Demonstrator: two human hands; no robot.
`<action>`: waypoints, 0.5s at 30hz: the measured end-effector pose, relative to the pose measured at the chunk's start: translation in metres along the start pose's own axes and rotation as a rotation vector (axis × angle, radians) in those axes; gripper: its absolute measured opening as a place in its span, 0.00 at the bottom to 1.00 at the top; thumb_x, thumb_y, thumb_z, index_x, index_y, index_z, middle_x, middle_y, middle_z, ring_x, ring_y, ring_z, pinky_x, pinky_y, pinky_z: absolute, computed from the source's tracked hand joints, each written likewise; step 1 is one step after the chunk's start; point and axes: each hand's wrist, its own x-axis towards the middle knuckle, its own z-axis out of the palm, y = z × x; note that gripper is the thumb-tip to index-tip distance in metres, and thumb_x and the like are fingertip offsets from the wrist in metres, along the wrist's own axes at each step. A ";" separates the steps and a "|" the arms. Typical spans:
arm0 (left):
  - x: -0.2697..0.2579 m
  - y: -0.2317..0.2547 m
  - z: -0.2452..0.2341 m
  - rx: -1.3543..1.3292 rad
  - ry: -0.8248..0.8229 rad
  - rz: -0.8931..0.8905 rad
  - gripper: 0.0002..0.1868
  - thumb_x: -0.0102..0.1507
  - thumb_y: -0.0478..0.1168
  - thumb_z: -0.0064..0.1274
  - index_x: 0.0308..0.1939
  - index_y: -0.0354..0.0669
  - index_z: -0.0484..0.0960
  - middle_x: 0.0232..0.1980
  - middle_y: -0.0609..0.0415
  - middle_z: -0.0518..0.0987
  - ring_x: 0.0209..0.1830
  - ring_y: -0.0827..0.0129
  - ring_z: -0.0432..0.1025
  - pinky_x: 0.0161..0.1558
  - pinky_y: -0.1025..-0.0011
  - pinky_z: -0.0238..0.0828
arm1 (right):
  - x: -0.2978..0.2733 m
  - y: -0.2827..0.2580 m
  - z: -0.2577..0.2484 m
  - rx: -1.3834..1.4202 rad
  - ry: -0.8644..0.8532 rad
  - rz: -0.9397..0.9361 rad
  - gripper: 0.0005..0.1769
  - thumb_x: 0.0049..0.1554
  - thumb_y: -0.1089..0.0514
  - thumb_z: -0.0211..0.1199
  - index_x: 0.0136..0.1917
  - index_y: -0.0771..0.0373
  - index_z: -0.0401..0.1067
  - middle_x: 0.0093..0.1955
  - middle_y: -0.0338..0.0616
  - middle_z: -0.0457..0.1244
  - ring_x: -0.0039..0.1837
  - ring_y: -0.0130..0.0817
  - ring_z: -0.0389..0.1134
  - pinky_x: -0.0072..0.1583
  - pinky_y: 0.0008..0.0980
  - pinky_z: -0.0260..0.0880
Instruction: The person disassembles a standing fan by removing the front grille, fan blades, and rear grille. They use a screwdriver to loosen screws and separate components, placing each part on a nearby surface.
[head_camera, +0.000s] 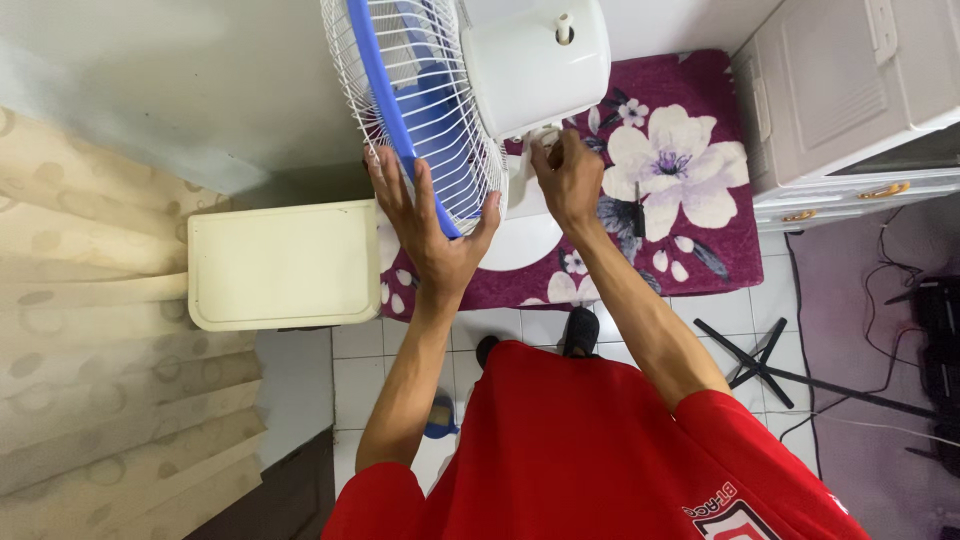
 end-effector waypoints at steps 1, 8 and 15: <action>-0.002 0.000 -0.001 0.001 0.000 -0.013 0.54 0.65 0.53 0.69 0.84 0.57 0.47 0.87 0.47 0.42 0.85 0.42 0.37 0.81 0.35 0.43 | -0.002 -0.004 -0.003 -0.001 -0.011 -0.035 0.16 0.62 0.50 0.65 0.43 0.66 0.72 0.32 0.43 0.67 0.32 0.31 0.68 0.34 0.31 0.66; -0.013 -0.004 -0.006 -0.020 0.012 -0.015 0.54 0.62 0.52 0.69 0.82 0.58 0.48 0.85 0.44 0.43 0.86 0.41 0.38 0.83 0.31 0.43 | -0.005 0.005 -0.009 0.989 -0.425 0.618 0.35 0.60 0.30 0.45 0.48 0.65 0.72 0.42 0.47 0.71 0.44 0.34 0.74 0.49 0.31 0.77; -0.008 0.000 -0.006 0.008 0.011 -0.039 0.53 0.64 0.50 0.69 0.84 0.59 0.47 0.85 0.46 0.45 0.87 0.41 0.41 0.81 0.35 0.46 | 0.002 0.039 0.014 1.404 -0.288 0.861 0.28 0.62 0.36 0.61 0.49 0.66 0.72 0.42 0.45 0.69 0.41 0.30 0.69 0.45 0.25 0.70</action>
